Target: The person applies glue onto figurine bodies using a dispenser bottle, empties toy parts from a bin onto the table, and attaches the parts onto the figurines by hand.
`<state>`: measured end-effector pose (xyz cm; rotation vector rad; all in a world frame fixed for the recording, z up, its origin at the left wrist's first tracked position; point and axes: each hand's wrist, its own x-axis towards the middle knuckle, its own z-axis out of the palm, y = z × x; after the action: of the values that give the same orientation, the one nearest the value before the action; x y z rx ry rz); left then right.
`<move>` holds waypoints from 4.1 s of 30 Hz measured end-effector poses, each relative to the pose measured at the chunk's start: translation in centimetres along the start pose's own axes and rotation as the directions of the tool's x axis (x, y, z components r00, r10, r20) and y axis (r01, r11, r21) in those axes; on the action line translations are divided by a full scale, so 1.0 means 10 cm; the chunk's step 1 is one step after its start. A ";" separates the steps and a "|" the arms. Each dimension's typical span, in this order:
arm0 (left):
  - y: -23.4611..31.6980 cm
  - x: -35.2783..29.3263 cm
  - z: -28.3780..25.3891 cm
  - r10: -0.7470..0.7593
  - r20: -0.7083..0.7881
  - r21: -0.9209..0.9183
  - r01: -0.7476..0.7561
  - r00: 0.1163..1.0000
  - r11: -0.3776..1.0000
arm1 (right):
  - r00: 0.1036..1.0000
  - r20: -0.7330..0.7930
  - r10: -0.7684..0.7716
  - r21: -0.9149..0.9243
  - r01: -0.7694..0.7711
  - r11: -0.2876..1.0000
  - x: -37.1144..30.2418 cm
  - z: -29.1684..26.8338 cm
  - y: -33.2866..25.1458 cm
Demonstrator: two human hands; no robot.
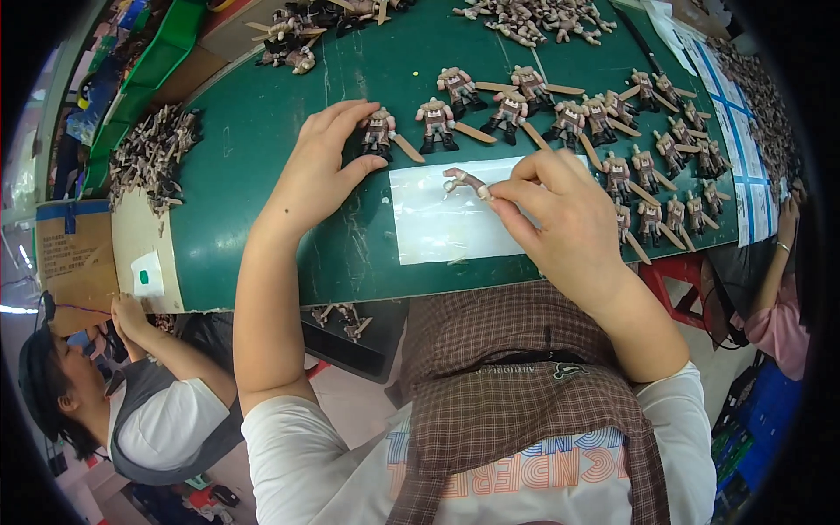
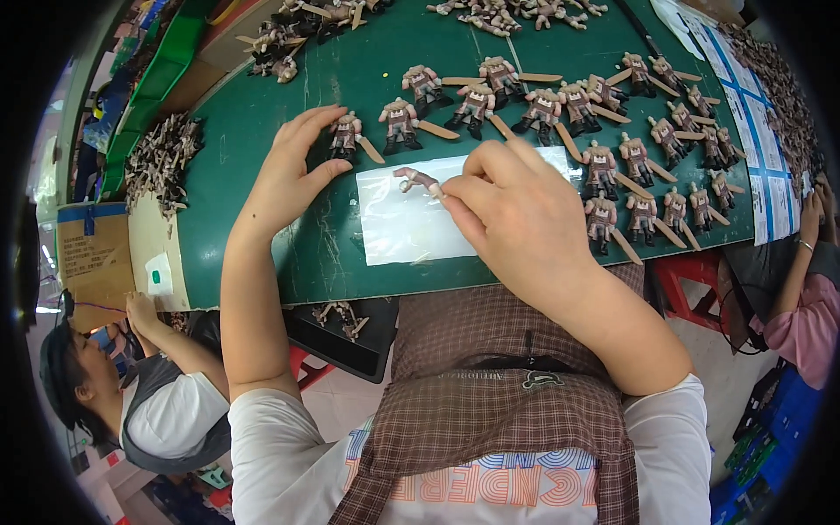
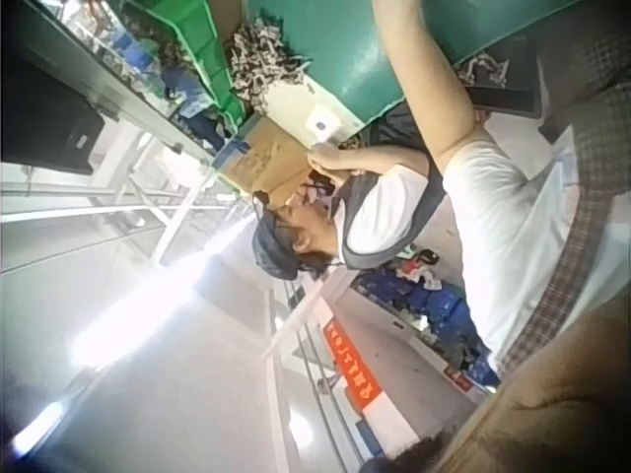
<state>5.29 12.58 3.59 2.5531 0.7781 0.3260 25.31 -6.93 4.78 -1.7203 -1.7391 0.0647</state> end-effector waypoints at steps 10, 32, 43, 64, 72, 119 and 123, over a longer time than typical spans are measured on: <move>0.13 -0.40 -0.21 -0.213 -0.105 -0.443 0.146 0.971 0.885 | 0.994 0.107 0.006 -0.082 0.003 0.997 0.01 0.02 0.05; 1.87 -0.70 0.71 -0.066 0.386 -0.911 0.392 0.920 0.132 | 0.997 -0.005 0.075 0.558 -0.060 0.828 -1.10 -0.88 0.29; 2.08 -0.59 0.77 -0.038 0.394 -0.900 0.393 0.918 0.188 | 0.997 -0.046 -0.063 0.461 0.078 0.884 -1.24 -0.88 0.37; 1.90 -0.73 1.07 -0.039 0.275 -0.956 0.269 0.961 -0.119 | 0.994 -0.107 -0.025 0.427 0.069 0.902 -1.18 -0.77 0.22; 2.05 -0.84 1.21 -0.227 0.240 -0.959 0.193 0.944 -0.210 | 0.988 -0.150 -0.027 0.377 0.083 0.922 -1.24 -0.64 0.24; 1.85 -1.18 1.37 -0.090 0.582 -0.675 0.418 0.808 -0.608 | 0.956 -0.099 -0.276 -0.024 0.275 0.961 -1.45 -0.34 0.16; 1.46 -1.50 1.37 -0.121 0.604 -0.629 0.378 0.788 -0.679 | 0.940 0.195 -0.281 0.207 0.241 0.948 -1.26 -0.23 0.08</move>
<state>4.72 -11.65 -2.70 0.1843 0.5832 0.3026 25.78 -19.20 0.87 -1.3809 -2.0458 0.2976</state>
